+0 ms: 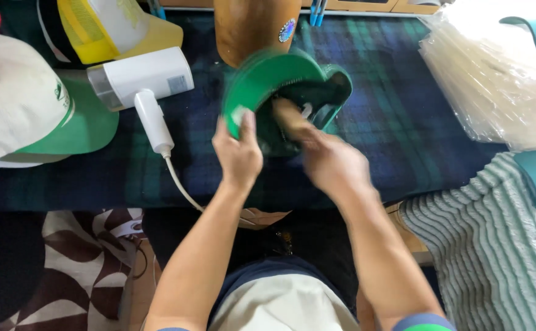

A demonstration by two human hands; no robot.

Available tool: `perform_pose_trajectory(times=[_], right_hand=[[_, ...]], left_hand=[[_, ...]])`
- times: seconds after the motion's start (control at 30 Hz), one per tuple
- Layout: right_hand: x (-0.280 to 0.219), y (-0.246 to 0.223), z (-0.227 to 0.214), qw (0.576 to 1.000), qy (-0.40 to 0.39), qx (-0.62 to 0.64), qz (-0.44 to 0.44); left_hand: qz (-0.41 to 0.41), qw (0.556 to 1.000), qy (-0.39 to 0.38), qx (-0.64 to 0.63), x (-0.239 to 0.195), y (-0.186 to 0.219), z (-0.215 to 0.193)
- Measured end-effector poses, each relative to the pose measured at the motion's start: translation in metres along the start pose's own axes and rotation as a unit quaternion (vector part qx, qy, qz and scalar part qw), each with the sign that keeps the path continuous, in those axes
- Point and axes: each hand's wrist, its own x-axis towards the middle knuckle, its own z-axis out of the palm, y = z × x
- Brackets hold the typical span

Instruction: The person cleans a green baseball cap by first brushing the inside and outside with a wooden brush. They then use a white handheld steamer to apply steam to the cap's surface, holding it in place with their other hand.

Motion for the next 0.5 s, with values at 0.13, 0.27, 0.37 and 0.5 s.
perform_pose_trajectory(times=[0.13, 0.27, 0.37, 0.5], right_hand=[[-0.018, 0.047, -0.039, 0.993, -0.069, 0.070, 0.062], [-0.003, 0.004, -0.049, 0.992, -0.019, 0.082, 0.093], [0.001, -0.034, -0.029, 0.992, 0.023, 0.104, 0.064], [-0.020, 0.038, 0.015, 0.997, -0.013, 0.003, 0.078]], left_hand=[[0.014, 0.998, 0.045, 0.038, 0.015, 0.004, -0.006], [-0.001, 0.999, -0.025, -0.031, 0.001, 0.014, 0.009], [0.012, 0.999, -0.027, -0.026, -0.001, 0.008, 0.012], [0.071, 0.997, 0.004, 0.032, 0.016, 0.004, -0.005]])
